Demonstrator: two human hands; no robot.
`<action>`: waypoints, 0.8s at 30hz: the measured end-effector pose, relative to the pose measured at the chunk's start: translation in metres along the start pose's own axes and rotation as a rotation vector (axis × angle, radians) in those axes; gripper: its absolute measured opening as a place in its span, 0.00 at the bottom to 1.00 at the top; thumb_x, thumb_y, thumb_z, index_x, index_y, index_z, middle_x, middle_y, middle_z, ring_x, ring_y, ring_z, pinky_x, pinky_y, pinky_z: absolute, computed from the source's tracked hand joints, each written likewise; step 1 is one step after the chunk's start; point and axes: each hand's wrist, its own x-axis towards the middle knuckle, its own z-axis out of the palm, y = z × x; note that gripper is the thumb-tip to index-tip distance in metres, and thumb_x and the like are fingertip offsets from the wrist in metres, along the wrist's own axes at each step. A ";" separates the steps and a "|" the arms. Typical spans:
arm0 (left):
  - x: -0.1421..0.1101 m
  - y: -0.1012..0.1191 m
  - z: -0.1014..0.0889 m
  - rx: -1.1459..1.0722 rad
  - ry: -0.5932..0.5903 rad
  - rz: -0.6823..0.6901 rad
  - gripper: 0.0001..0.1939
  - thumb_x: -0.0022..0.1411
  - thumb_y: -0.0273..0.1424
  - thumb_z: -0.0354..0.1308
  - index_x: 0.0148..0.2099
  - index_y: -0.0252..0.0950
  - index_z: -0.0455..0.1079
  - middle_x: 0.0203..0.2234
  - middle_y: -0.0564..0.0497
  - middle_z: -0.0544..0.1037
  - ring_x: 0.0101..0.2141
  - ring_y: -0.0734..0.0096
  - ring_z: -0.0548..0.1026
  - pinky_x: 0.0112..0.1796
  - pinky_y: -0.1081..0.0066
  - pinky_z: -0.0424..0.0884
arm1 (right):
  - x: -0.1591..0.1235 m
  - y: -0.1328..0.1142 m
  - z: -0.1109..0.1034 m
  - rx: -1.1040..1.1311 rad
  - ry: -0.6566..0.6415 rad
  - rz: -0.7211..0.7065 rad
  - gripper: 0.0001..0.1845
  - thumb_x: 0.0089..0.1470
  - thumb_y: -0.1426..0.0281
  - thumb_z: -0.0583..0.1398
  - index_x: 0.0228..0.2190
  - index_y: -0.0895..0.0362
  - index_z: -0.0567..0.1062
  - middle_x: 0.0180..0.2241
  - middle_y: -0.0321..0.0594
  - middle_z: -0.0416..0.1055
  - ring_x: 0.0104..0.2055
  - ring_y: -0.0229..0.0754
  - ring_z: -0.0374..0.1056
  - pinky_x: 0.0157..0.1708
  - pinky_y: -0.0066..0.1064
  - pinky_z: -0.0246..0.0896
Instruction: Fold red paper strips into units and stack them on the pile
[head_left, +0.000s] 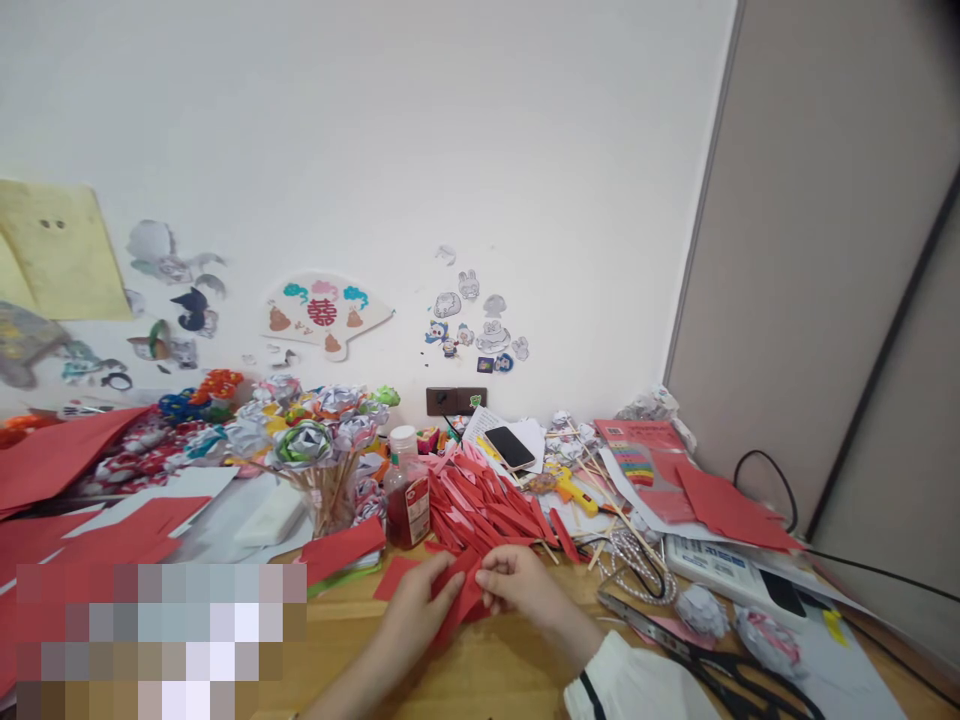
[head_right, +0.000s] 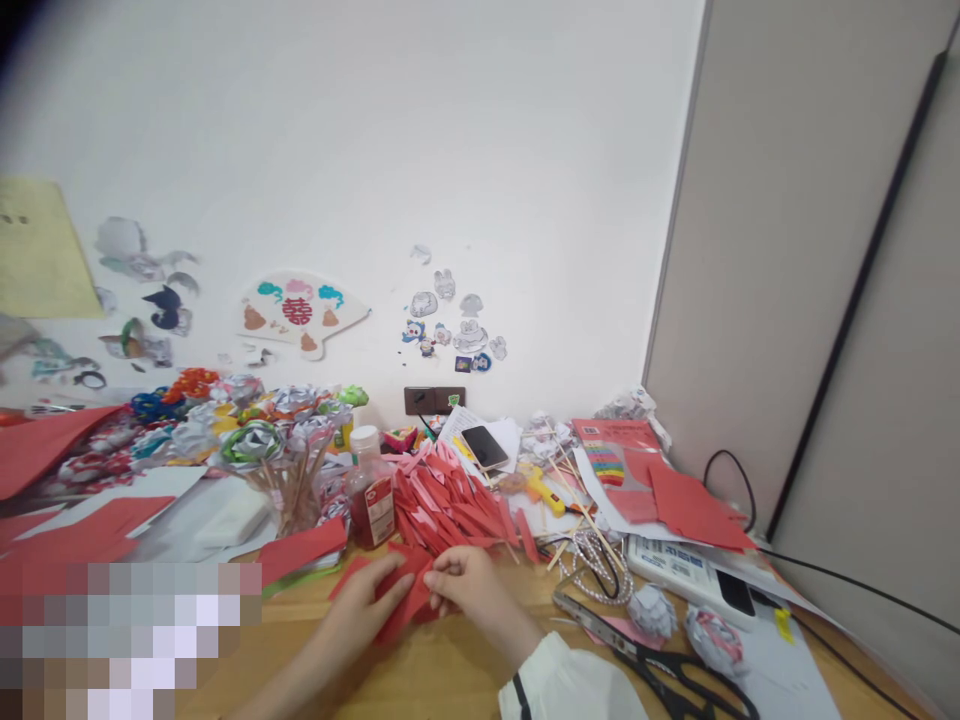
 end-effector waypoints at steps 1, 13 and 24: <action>0.000 0.000 0.000 0.004 0.000 -0.003 0.10 0.52 0.34 0.48 0.23 0.35 0.63 0.21 0.52 0.71 0.26 0.69 0.67 0.29 0.74 0.62 | 0.000 0.000 0.000 -0.003 0.009 0.000 0.20 0.35 0.58 0.62 0.22 0.63 0.67 0.15 0.33 0.65 0.15 0.29 0.58 0.18 0.22 0.51; -0.002 0.005 0.001 0.018 -0.018 -0.018 0.10 0.52 0.34 0.48 0.22 0.35 0.62 0.20 0.53 0.70 0.24 0.70 0.66 0.27 0.74 0.60 | -0.001 -0.001 0.003 -0.020 0.046 0.004 0.20 0.34 0.58 0.63 0.20 0.61 0.65 0.14 0.31 0.63 0.15 0.30 0.57 0.18 0.23 0.51; -0.003 0.007 0.001 0.013 -0.012 -0.032 0.10 0.50 0.33 0.49 0.21 0.35 0.61 0.19 0.53 0.70 0.24 0.70 0.66 0.28 0.74 0.60 | 0.000 0.006 0.004 -0.015 0.048 -0.044 0.18 0.37 0.58 0.62 0.20 0.60 0.64 0.13 0.30 0.62 0.15 0.30 0.56 0.18 0.22 0.51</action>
